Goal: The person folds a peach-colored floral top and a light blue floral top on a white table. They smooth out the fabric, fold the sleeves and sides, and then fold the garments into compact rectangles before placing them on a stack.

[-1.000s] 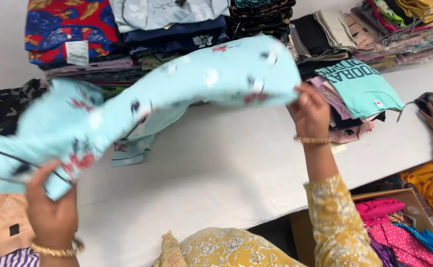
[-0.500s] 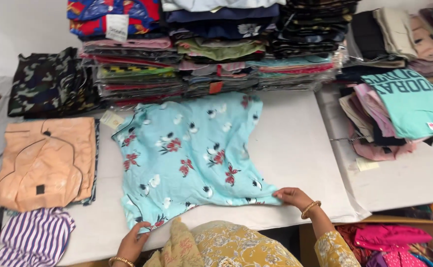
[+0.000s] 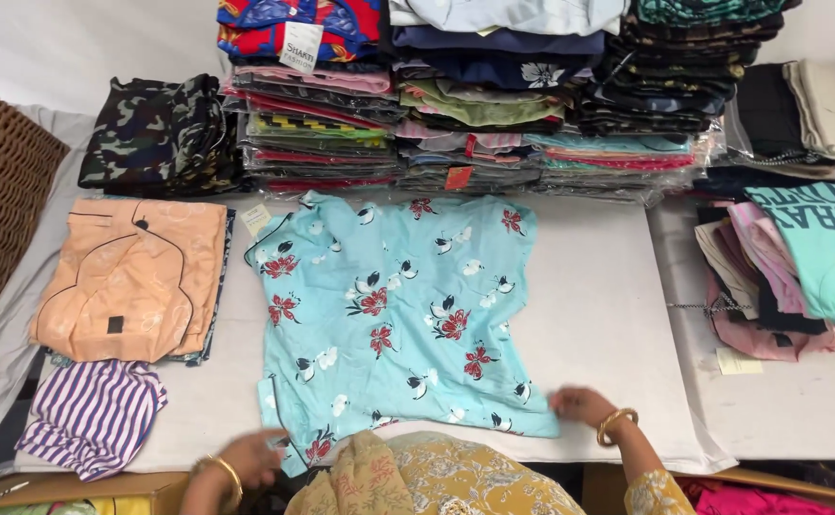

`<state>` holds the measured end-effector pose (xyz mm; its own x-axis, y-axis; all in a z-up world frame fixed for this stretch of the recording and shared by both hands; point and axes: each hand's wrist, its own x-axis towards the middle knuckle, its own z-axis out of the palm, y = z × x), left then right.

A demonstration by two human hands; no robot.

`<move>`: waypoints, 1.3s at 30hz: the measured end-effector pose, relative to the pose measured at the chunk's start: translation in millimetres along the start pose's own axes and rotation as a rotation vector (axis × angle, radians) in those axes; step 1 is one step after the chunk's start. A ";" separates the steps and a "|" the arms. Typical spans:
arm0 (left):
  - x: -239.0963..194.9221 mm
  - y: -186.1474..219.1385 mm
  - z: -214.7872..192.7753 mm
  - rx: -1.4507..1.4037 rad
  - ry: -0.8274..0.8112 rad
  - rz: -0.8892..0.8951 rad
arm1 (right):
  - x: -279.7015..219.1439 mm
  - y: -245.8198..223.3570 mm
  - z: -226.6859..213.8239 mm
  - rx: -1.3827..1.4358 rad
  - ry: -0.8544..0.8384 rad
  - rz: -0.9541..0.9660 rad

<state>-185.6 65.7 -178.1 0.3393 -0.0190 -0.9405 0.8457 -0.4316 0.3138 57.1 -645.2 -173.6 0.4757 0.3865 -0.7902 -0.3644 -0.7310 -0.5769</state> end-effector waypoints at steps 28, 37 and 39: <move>30.5 62.7 7.5 -0.242 0.907 0.337 | 38.9 10.6 45.4 -0.173 1.052 -0.087; 20.4 14.1 14.0 0.067 0.754 0.262 | -24.1 -12.2 78.1 -0.209 0.569 0.027; 29.7 -15.6 24.1 0.225 0.634 0.239 | -40.9 14.8 79.6 -0.245 0.378 0.123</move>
<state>-198.7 50.2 -214.2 0.7367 0.3621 -0.5711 0.6360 -0.6579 0.4033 -31.5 -627.0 -166.3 0.7157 0.0903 -0.6926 -0.2580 -0.8873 -0.3823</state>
